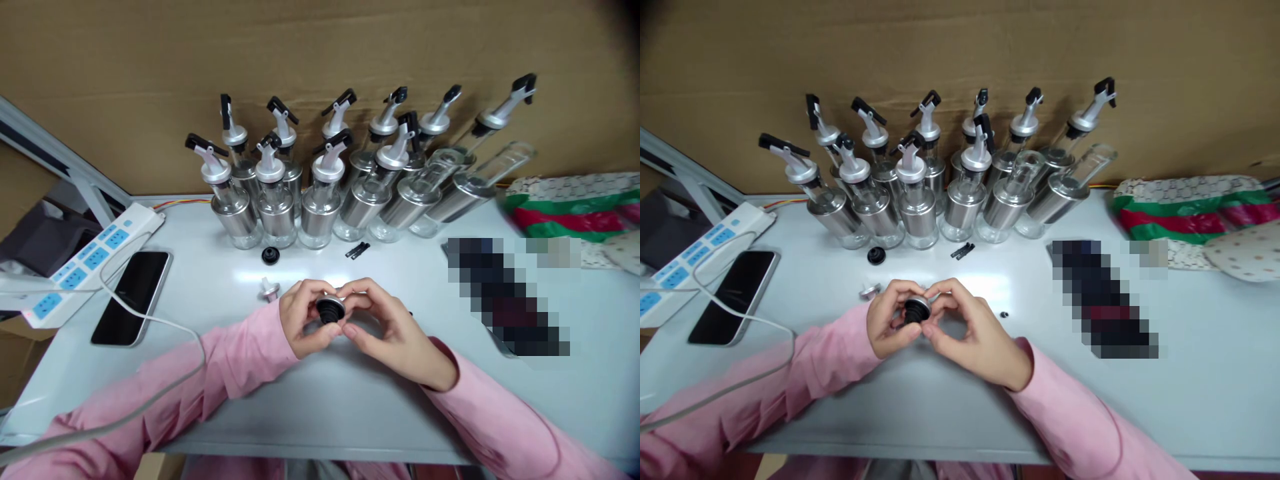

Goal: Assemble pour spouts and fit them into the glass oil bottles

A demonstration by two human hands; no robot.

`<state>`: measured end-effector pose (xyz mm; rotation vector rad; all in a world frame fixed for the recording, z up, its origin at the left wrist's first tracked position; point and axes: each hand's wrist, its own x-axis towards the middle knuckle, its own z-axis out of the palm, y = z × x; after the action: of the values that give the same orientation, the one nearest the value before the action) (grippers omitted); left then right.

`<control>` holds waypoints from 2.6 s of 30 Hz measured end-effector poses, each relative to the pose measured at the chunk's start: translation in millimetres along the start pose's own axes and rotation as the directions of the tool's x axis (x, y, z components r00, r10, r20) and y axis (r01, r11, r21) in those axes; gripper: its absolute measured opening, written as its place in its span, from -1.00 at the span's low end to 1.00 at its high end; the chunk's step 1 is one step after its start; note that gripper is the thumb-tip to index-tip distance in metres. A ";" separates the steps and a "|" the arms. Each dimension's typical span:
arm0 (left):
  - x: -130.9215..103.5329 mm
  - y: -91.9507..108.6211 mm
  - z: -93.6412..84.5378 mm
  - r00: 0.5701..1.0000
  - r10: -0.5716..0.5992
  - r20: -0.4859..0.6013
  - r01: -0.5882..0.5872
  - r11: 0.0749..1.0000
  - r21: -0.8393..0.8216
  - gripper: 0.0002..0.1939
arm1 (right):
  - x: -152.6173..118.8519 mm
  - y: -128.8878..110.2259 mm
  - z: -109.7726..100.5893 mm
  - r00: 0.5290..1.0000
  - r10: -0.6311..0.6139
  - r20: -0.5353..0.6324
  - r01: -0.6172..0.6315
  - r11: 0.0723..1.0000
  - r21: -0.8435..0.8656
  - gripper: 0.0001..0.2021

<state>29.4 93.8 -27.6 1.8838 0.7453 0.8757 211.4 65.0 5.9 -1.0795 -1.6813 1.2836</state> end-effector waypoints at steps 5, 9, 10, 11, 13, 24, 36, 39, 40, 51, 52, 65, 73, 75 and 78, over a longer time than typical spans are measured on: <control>0.1 5.9 -7.0 0.997 0.054 0.052 -0.060 0.990 0.124 -0.62 | 1.3 -0.1 -1.2 0.999 0.010 -0.043 -0.012 0.999 -0.039 -0.79; 0.3 -0.2 -4.7 0.998 0.055 -0.009 -0.053 0.990 0.134 -0.72 | 1.3 -2.2 -2.0 0.999 0.040 -0.015 -0.041 0.998 -0.042 -0.79; 0.2 -3.5 -3.1 0.999 0.047 -0.025 -0.044 0.993 0.112 -0.73 | 1.3 -2.4 -2.1 0.999 0.046 0.010 -0.045 0.998 -0.039 -0.79; -0.1 -7.0 -1.4 0.998 0.043 -0.038 -0.040 0.995 0.086 -0.74 | 1.2 -2.3 -2.3 0.998 0.050 0.032 -0.049 0.998 -0.035 -0.78; -0.4 -12.9 1.2 0.998 0.043 -0.055 -0.041 0.998 0.040 -0.76 | 1.1 -1.4 -2.6 0.996 0.056 0.063 -0.055 0.998 -0.023 -0.78; 2.0 0.7 -2.5 0.999 0.033 -0.026 -0.033 0.999 0.004 -0.73 | 0.5 0.1 -3.5 0.998 0.054 0.016 -0.055 0.998 0.017 -0.78; 2.9 0.0 -4.7 0.997 0.076 0.022 -0.077 0.997 0.023 -0.65 | 3.2 1.0 -2.8 0.996 0.091 -0.005 -0.091 0.994 0.053 -0.72; 2.5 -0.2 -3.8 0.998 0.064 0.024 -0.065 0.997 0.033 -0.67 | 3.8 1.9 -2.0 0.995 0.099 0.009 -0.099 0.994 0.036 -0.75; 2.4 -0.4 -3.7 0.997 0.068 0.021 -0.068 0.997 0.036 -0.68 | 3.8 1.8 -1.9 0.995 0.095 0.017 -0.096 0.995 0.032 -0.76; 3.1 -1.6 -1.3 0.992 0.121 -0.022 -0.120 0.992 0.033 -0.69 | 4.1 -2.5 -3.8 0.996 0.083 0.031 -0.084 0.996 0.040 -0.81; 2.9 -0.9 -1.3 0.993 0.113 -0.019 -0.112 0.993 0.026 -0.69 | 4.3 -2.4 -3.8 0.996 0.079 0.033 -0.080 0.996 0.042 -0.81; 3.6 0.5 -1.2 0.995 0.104 -0.006 -0.104 0.994 0.025 -0.71 | 2.9 -1.9 -3.6 0.997 0.062 0.049 -0.062 0.998 -0.006 -0.80; 3.3 -4.2 2.0 0.983 0.181 -0.025 -0.181 0.983 0.017 -0.69 | 4.5 -2.8 -2.1 0.996 0.063 0.057 -0.060 0.997 -0.055 -0.77; 2.8 -4.0 2.3 0.985 0.170 -0.023 -0.170 0.985 0.021 -0.69 | 4.8 -4.0 -1.8 0.995 0.059 0.074 -0.056 0.997 -0.051 -0.77; 2.4 -2.2 1.5 0.988 0.156 -0.010 -0.155 0.987 0.038 -0.69 | 4.7 -5.2 -1.7 0.994 0.055 0.089 -0.050 0.997 -0.063 -0.77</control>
<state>31.7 95.8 -29.4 1.9921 0.6323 0.9778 210.3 69.3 11.7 -1.1230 -1.7805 1.3405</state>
